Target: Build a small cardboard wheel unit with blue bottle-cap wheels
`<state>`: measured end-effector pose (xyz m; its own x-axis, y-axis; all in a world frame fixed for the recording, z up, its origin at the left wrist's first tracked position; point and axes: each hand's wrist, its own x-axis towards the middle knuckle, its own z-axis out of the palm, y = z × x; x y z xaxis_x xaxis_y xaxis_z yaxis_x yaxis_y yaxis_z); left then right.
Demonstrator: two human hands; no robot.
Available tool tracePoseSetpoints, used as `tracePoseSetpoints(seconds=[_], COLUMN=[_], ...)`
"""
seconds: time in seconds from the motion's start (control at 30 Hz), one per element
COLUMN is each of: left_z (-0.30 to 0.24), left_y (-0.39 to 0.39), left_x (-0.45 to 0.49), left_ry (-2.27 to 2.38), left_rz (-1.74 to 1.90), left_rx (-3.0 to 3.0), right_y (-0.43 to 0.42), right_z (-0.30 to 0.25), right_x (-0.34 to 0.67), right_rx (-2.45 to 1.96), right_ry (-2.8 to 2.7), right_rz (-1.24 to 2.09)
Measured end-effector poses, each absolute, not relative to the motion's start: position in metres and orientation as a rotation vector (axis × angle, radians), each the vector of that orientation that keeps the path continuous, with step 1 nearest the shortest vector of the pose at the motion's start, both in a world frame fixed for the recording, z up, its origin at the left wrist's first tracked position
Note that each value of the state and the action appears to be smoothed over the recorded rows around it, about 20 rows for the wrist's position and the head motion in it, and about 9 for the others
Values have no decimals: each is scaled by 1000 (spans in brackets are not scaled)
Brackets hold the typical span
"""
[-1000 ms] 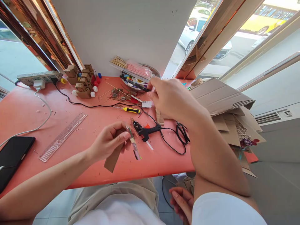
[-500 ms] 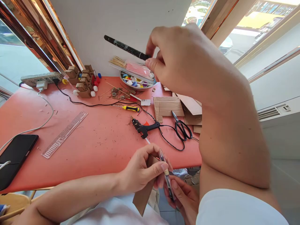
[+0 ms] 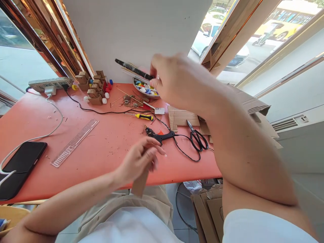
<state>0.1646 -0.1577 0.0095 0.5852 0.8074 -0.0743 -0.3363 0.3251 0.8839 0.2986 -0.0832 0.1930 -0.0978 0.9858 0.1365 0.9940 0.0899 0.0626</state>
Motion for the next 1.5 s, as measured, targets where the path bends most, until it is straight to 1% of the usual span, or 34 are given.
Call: tracePoseSetpoints(seconds=[0.07,0.13,0.17,0.2,0.23,0.3,0.37,0.43,0.53,0.6,0.7,0.8,1.13,1.23,1.37,1.5], left_z=[19,28,32,34,34,30,21,11,0,-4,-7,-8,-16,-15,-16,-17], left_y=[-127,-96,-82,-69,-58,-43,-36,-34,-34,-34,-36,-40,-44,-46,-46,-44], left_x=[139,116,106,98,92,84,79,76,73,71,71,73,71,70,71,73], left_ry=[644,746,793,830,852,871,869,856,824,799,774,788,770,814,898,925], left_rz=[981,1159,1232,1293,1336,1396,1420,1425,1445,1468,1480,1453,1351,1308,1329,1368], left_rx=[974,925,890,854,826,780,737,681,603,589,638,707,851,926,899,840], right_y=[-79,-77,-77,-77,-78,-80,-82,-82,-80,-81,-85,-88,-84,-82,-77,-76], right_z=[166,133,116,101,87,64,48,35,20,12,6,4,13,11,8,11], right_x=[302,299,294,287,277,257,238,227,226,230,235,235,242,243,245,249], right_rx=[-1942,-1795,-1802,-1863,-1905,-1987,-2001,-2000,-1888,-1726,-1502,-1404,-1342,-1319,-1279,-1288], right_ry=[-2316,-2320,-2323,-2352,-2401,-2432,-2444,-2413,-2305,-2209,-2031,-1853,-1618,-1559,-1503,-1512], right_rz=[-171,-212,-227,-176,-29,218,352,405,374,424,748,1017,1078,1175,1326,1308])
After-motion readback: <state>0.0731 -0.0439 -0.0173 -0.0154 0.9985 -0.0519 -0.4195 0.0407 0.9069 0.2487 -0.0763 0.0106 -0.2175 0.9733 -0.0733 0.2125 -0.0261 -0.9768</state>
